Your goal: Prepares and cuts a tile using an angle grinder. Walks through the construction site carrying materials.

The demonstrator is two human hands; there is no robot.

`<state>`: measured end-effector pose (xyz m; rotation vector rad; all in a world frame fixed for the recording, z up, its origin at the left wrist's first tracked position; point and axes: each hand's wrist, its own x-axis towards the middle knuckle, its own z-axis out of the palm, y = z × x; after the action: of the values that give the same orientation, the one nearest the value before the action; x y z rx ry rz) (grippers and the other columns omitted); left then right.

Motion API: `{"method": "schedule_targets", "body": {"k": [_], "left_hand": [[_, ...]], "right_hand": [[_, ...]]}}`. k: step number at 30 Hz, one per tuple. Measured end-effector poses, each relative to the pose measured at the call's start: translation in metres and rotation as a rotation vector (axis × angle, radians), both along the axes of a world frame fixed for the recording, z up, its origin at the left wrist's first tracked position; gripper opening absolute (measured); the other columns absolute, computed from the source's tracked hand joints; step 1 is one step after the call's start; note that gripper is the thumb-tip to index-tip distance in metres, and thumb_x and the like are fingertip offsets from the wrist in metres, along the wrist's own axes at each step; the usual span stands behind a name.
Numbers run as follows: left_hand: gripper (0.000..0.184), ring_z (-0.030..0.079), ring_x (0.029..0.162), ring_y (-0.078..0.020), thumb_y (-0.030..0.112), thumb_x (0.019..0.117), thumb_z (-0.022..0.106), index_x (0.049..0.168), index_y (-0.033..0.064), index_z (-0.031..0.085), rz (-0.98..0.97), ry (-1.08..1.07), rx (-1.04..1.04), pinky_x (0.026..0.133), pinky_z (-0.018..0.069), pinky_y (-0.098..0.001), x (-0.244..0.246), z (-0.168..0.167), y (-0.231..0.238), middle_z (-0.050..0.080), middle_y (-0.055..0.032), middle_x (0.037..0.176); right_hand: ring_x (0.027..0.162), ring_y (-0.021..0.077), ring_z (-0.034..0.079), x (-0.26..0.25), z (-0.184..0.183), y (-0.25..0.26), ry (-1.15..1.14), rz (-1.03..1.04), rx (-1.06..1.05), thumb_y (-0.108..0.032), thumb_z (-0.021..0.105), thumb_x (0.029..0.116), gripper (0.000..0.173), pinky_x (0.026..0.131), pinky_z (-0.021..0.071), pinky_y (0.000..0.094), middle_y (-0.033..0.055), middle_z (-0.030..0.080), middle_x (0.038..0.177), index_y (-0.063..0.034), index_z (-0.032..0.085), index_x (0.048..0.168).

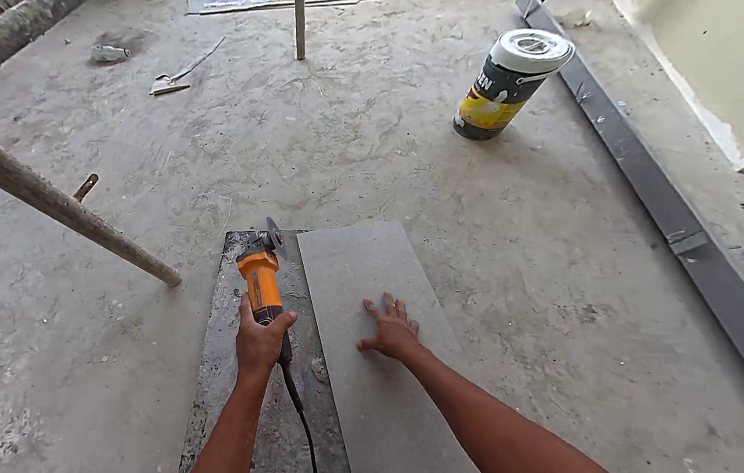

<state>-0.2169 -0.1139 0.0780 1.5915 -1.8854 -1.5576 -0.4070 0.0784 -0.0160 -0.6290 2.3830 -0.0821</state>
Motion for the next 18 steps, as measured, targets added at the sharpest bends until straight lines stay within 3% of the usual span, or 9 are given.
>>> {"method": "schedule_targets", "body": {"k": [5, 18], "left_hand": [[0.108, 0.068, 0.098, -0.0428, 0.038, 0.0803, 0.088, 0.165, 0.0244, 0.021, -0.043, -0.125, -0.070, 0.083, 0.0539, -0.0649, -0.046, -0.016, -0.017, 0.068, -0.0260, 0.115], [0.108, 0.068, 0.103, -0.0429, 0.040, 0.0816, 0.085, 0.166, 0.0272, 0.018, -0.093, -0.258, -0.084, 0.086, 0.0532, -0.0657, -0.100, -0.056, -0.038, 0.070, -0.0235, 0.115]], "right_hand": [[0.159, 0.0408, -0.008, -0.002, 0.000, 0.001, -0.043, -0.016, 0.009, -0.057, 0.087, 0.0746, 0.114, 0.114, 0.0181, 0.0789, 0.0085, -0.009, 0.174, -0.0411, 0.019, 0.164], [0.159, 0.0371, -0.011, -0.002, -0.002, 0.002, -0.063, -0.031, 0.008, -0.057, 0.085, 0.0773, 0.110, 0.117, 0.0091, 0.0777, 0.0063, -0.011, 0.174, -0.0442, 0.018, 0.164]]}}
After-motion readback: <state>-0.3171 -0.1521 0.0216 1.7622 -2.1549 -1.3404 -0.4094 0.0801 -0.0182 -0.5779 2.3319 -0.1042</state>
